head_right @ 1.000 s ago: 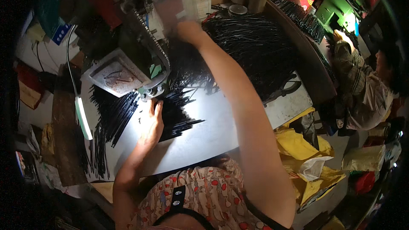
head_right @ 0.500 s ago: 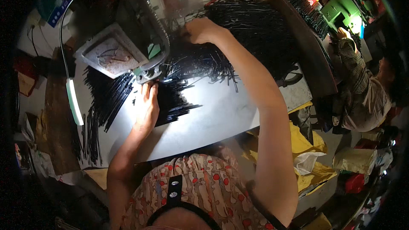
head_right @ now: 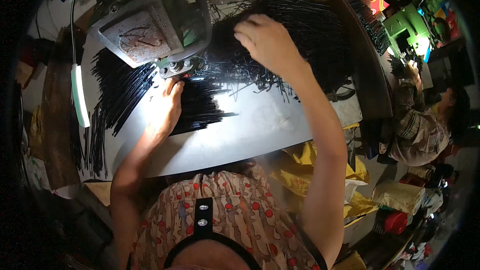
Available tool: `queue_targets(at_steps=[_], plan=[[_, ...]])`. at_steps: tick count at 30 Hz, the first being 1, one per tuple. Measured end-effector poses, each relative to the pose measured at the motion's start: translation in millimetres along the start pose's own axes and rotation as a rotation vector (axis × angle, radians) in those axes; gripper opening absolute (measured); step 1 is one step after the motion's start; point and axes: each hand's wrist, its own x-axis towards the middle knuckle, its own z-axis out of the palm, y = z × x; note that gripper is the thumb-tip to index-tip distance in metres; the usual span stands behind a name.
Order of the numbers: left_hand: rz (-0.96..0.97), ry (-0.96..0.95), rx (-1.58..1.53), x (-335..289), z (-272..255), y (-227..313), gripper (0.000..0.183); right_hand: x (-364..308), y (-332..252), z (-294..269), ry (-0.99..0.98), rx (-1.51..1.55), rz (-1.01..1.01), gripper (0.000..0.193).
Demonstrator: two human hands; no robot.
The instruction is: The person assembles small black plastic components and black strips using a manual press machine.
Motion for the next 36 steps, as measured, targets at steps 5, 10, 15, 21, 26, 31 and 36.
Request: queue_targets(at_steps=[5, 10, 15, 21, 26, 31, 36], plan=[[-0.201, -0.059, -0.154, 5, 1, 4, 0.011, -38, -48, 41, 0.072, -0.244, -0.306, 0.013], [0.036, 0.056, 0.119, 7, -14, 4, 0.009, -53, 0, 48, 0.078, -0.338, -0.265, 0.017], [-0.013, 0.016, 0.096, 2, -7, -7, 0.009, -55, 18, 32, 0.018, -0.272, -0.167, 0.016], [0.098, 0.212, 0.151, 4, -20, -11, 0.008, -39, -21, 10, 0.12, -0.114, -0.137, 0.011], [0.045, 0.177, 0.089, 6, -25, -4, 0.014, -16, -45, 57, 0.067, -0.163, -0.24, 0.007], [-0.125, 0.106, -0.044, 7, -36, -1, 0.019, -13, -33, 79, -0.101, -0.301, -0.153, 0.006], [-0.2, 0.153, -0.402, -3, -32, -31, 0.019, -7, -42, 68, -0.066, -0.264, -0.181, 0.007]])
